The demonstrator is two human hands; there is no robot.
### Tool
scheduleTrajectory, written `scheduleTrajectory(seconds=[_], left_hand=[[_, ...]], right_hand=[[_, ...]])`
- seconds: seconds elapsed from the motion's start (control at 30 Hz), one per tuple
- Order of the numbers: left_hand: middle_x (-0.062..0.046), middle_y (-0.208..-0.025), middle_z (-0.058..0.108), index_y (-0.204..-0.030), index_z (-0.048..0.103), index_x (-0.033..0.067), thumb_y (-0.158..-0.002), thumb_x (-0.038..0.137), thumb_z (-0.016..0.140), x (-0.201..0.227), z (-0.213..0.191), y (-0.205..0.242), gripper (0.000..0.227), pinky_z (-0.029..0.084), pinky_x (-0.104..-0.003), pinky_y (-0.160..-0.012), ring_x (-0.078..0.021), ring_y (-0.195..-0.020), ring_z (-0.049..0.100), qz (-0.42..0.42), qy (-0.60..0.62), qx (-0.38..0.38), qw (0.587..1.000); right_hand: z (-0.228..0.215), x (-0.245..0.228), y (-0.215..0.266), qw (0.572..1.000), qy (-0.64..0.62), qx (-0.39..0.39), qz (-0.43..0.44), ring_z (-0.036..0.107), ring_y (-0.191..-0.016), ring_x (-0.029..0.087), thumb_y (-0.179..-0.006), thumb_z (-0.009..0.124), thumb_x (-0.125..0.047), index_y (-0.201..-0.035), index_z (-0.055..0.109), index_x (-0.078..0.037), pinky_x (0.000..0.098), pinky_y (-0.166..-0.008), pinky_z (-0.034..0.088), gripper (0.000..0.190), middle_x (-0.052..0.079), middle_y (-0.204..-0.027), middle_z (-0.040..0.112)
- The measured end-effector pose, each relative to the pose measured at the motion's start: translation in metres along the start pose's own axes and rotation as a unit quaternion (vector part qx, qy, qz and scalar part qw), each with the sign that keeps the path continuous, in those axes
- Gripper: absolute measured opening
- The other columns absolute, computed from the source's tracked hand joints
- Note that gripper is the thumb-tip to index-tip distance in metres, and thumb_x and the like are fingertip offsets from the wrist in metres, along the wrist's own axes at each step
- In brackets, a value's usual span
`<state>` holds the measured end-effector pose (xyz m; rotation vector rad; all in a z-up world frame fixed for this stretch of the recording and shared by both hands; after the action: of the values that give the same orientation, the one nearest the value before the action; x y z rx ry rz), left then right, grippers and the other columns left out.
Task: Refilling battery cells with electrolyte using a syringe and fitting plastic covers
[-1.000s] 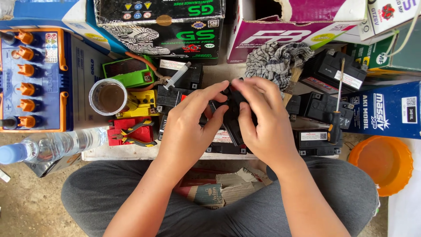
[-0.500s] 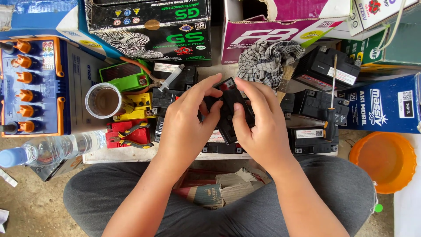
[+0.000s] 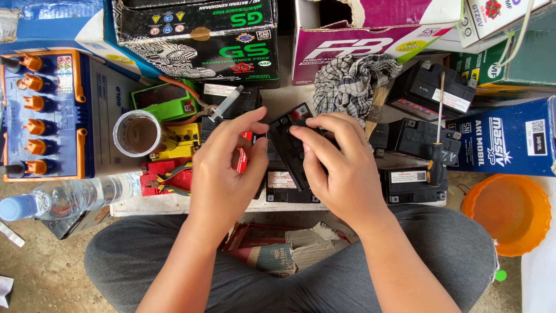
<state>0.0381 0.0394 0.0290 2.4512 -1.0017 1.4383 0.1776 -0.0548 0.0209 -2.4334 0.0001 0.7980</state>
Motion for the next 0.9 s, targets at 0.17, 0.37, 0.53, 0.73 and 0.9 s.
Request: scheduleTrajectory(seconds=[0.17, 0.37, 0.53, 0.73, 0.9], left_hand=[[-0.003, -0.108, 0.071, -0.127, 0.064, 0.0068, -0.098, -0.003, 0.063, -0.021, -0.026, 0.024, 0.03, 0.042, -0.026, -0.065, -0.011, -0.066, 0.052, -0.033, -0.044, 0.044, 0.998], [-0.007, -0.111, 0.071, -0.126, 0.068, 0.0047, -0.097, -0.001, 0.063, -0.052, -0.036, 0.049, 0.031, 0.048, -0.032, -0.065, -0.0178, -0.078, 0.06, -0.075, -0.097, 0.023, 0.992], [-0.015, -0.114, 0.068, -0.127, 0.066, 0.0018, -0.097, 0.002, 0.066, -0.066, -0.013, 0.052, 0.03, 0.055, -0.045, -0.081, -0.0335, -0.097, 0.065, 0.02, -0.188, -0.006, 0.982], [-0.013, -0.142, 0.056, -0.141, 0.056, 0.0103, -0.088, 0.016, 0.069, -0.076, 0.002, 0.033, 0.056, 0.048, -0.046, -0.091, -0.0349, -0.105, 0.054, 0.101, -0.322, -0.087, 0.937], [-0.005, -0.161, 0.043, -0.158, 0.043, 0.021, -0.076, 0.032, 0.073, -0.096, 0.01, 0.021, 0.088, 0.044, -0.049, -0.09, -0.0321, -0.117, 0.048, 0.144, -0.391, -0.197, 0.888]], right_hand=[[0.004, -0.003, 0.001, 0.998, 0.045, -0.024, -0.034, 0.058, -0.114, 0.04, -0.106, 0.058, -0.013, -0.121, 0.071, -0.001, 0.054, -0.107, 0.05, 0.023, 0.018, -0.123, 0.057], [0.004, -0.007, -0.002, 0.996, 0.069, -0.028, -0.04, 0.058, -0.114, 0.039, -0.105, 0.061, -0.01, -0.118, 0.073, 0.0, 0.0529, -0.106, 0.051, 0.02, 0.017, -0.121, 0.057], [0.006, -0.005, -0.001, 0.995, 0.089, -0.039, -0.033, 0.057, -0.119, 0.039, -0.105, 0.064, -0.011, -0.121, 0.073, -0.001, 0.0522, -0.107, 0.051, 0.021, 0.016, -0.123, 0.056], [0.009, 0.0, 0.007, 0.998, 0.04, -0.049, 0.003, 0.057, -0.122, 0.038, -0.107, 0.057, -0.012, -0.13, 0.066, 0.0, 0.0512, -0.108, 0.049, 0.027, 0.018, -0.127, 0.054], [0.005, 0.008, 0.016, 1.0, 0.001, -0.011, 0.028, 0.057, -0.127, 0.038, -0.108, 0.059, -0.015, -0.143, 0.051, 0.005, 0.0493, -0.114, 0.049, 0.042, 0.022, -0.134, 0.053]])
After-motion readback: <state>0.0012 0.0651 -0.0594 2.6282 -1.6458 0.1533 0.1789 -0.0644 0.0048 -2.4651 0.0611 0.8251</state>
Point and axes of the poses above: each hand's wrist, its own y-axis away from the middle knuckle, its own z-axis out of the palm, x = y × z, the point moved 6 cm from there along -y, towards the middle knuckle
